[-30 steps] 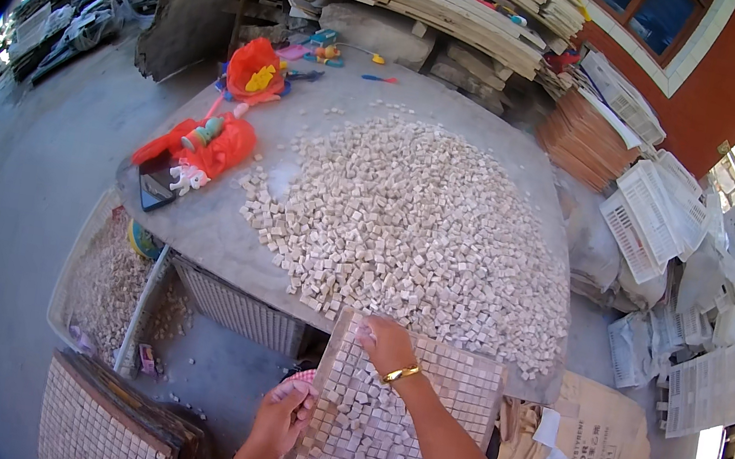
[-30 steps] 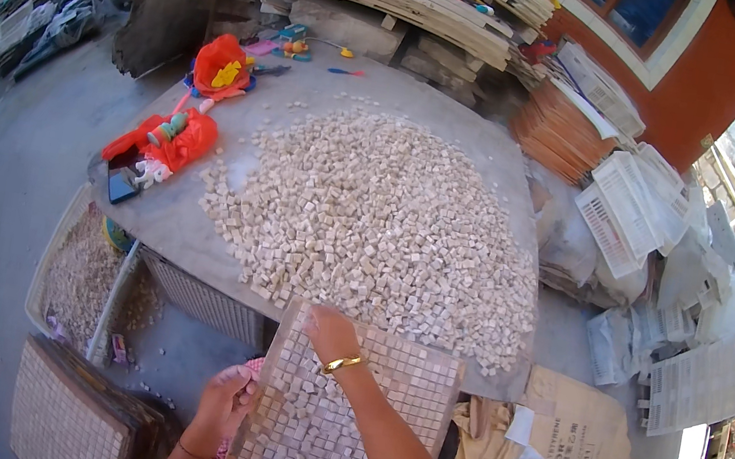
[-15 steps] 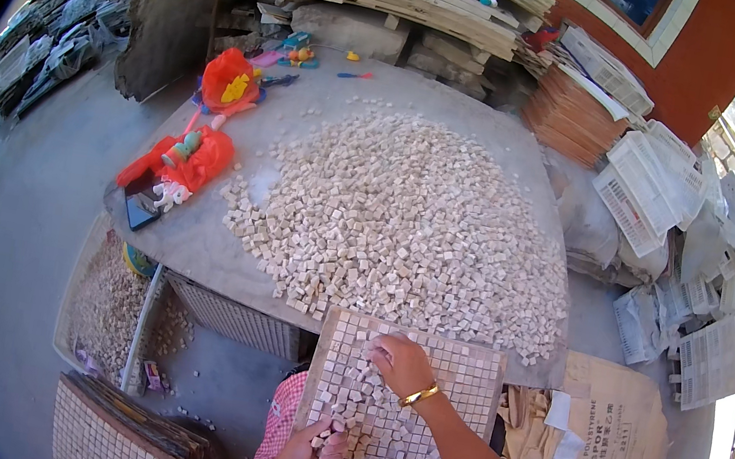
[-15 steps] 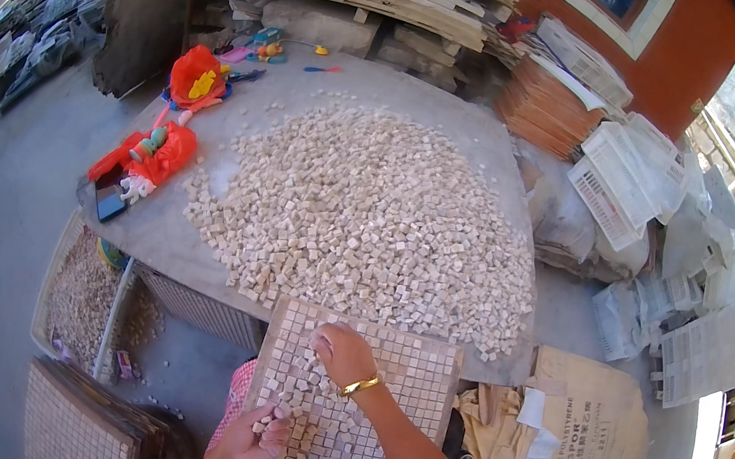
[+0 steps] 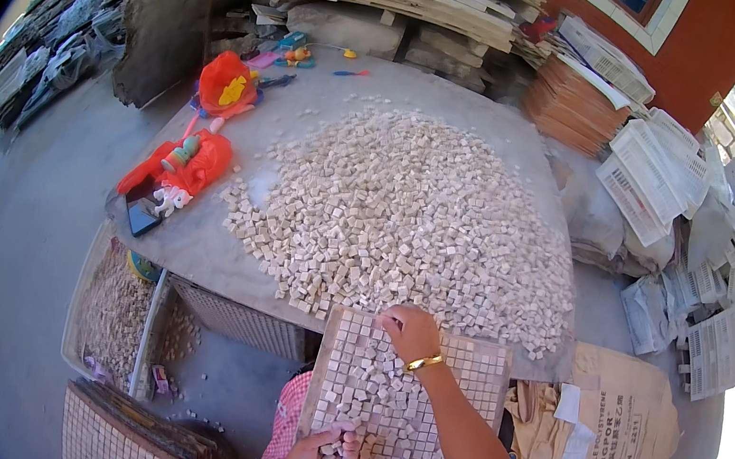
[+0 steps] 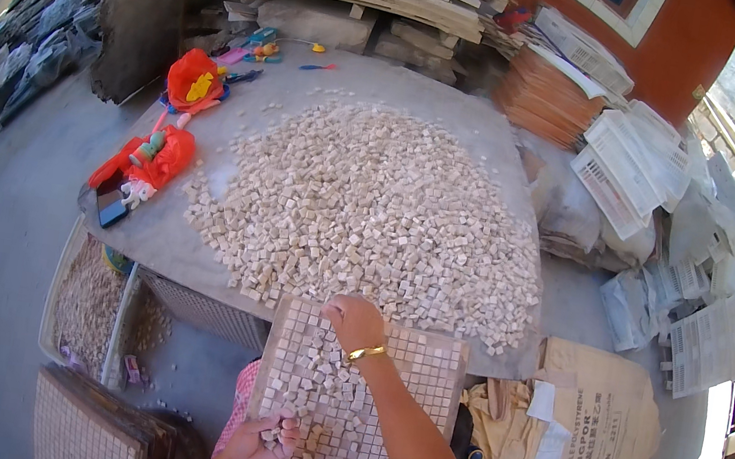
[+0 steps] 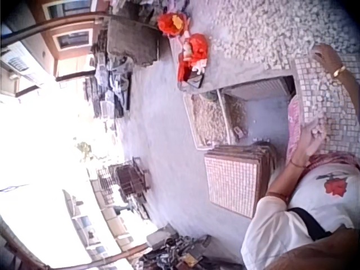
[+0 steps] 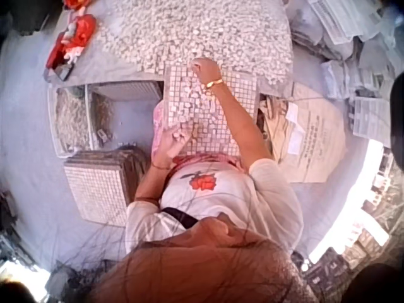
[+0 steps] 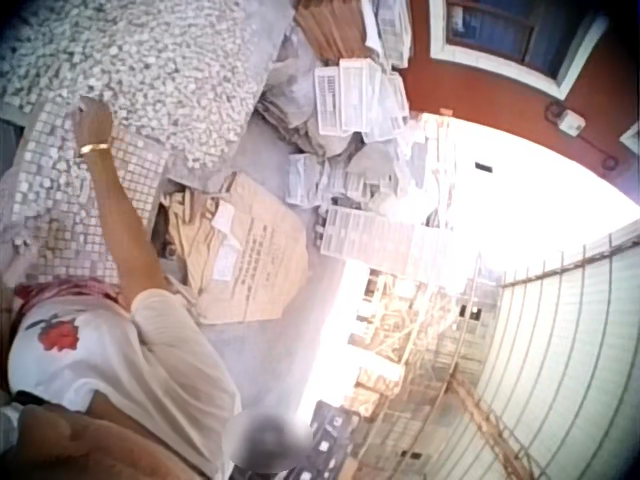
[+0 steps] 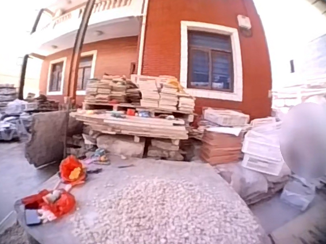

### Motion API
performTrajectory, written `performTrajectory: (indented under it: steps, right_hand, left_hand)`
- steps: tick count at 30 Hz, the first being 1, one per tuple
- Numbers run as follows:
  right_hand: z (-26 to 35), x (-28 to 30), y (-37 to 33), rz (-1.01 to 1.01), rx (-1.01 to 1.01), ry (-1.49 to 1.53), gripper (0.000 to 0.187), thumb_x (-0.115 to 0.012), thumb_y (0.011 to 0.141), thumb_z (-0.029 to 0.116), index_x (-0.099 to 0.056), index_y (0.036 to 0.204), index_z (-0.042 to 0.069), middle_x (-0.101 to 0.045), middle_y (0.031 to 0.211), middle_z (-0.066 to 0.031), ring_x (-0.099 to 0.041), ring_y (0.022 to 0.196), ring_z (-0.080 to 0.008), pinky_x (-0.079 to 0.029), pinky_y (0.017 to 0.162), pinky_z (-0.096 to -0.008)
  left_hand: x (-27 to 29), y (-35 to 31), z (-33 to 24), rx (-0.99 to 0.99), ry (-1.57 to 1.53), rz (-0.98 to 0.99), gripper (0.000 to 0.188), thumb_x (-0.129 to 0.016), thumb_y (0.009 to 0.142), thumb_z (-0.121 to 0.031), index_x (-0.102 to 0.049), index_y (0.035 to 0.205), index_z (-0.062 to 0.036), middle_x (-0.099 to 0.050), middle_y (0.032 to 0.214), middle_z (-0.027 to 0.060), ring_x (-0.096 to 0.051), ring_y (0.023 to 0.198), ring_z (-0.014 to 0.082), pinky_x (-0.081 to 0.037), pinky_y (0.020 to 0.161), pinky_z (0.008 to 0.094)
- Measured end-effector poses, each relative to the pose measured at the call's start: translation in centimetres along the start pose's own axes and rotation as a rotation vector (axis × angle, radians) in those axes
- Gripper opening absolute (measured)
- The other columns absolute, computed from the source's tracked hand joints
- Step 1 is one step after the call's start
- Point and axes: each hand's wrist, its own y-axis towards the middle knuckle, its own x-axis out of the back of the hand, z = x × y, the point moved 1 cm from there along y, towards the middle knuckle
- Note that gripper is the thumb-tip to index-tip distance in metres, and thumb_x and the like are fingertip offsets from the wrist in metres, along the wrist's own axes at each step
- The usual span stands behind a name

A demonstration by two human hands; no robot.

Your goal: The person places small white stone tiles one by one into a grid tray, filling empty slots from a large pile on the table. The person repeatedly picks tiles from the pile and inserts them into the grid, occasionally adjusting the tray or shifting tiles within the grid.

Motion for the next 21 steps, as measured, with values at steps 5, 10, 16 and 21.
performTrajectory:
  steps: [5, 10, 16, 21]
  right_hand:
    - [-2.4, 2.3, 0.5, -0.053, -0.04, -0.124, 0.01, -0.056, 0.079, 0.018, -0.061, 0.081, 0.01, -0.059, 0.081, -0.0098, -0.056, 0.075, -0.0299, -0.045, 0.065, -0.0394]
    - [-2.8, 0.3, 0.2, -0.105, 0.149, -0.201, 0.009, -0.053, 0.079, 0.014, -0.061, 0.082, 0.013, -0.053, 0.078, -0.0071, -0.056, 0.075, -0.0267, -0.047, 0.063, -0.0378]
    - [-2.6, 0.3, 0.5, -0.094, 0.362, -0.326, 0.009, -0.054, 0.075, 0.01, -0.06, 0.08, 0.014, -0.05, 0.075, -0.0055, -0.056, 0.073, -0.0226, -0.047, 0.058, -0.0339]
    - [-2.6, 0.9, 0.3, -0.111, 0.275, -0.254, 0.01, -0.053, 0.076, 0.012, -0.061, 0.082, 0.014, -0.05, 0.076, -0.0052, -0.056, 0.073, -0.0237, -0.048, 0.059, -0.0354]
  left_hand:
    - [2.5, 0.5, -0.8, 0.142, -0.164, 0.337, 0.023, -0.047, 0.09, -0.021, -0.054, 0.096, -0.0006, -0.044, 0.065, 0.002, -0.044, 0.059, 0.0127, -0.038, 0.055, 0.0244]
    - [1.9, 0.3, -0.6, 0.087, -0.045, 0.252, 0.024, -0.046, 0.09, -0.024, -0.056, 0.091, -0.002, -0.044, 0.068, 0.0016, -0.04, 0.06, 0.0115, -0.036, 0.053, 0.0244]
    - [2.5, 0.0, -0.9, 0.036, -0.026, 0.131, 0.02, -0.05, 0.086, -0.018, -0.056, 0.093, -0.001, -0.044, 0.074, 0.0049, -0.041, 0.069, 0.0151, -0.036, 0.055, 0.024]
    - [1.6, 0.0, -0.7, 0.011, 0.008, 0.051, 0.018, -0.049, 0.086, -0.014, -0.055, 0.093, 0.0011, -0.049, 0.08, 0.007, -0.046, 0.074, 0.0181, -0.042, 0.062, 0.0272]
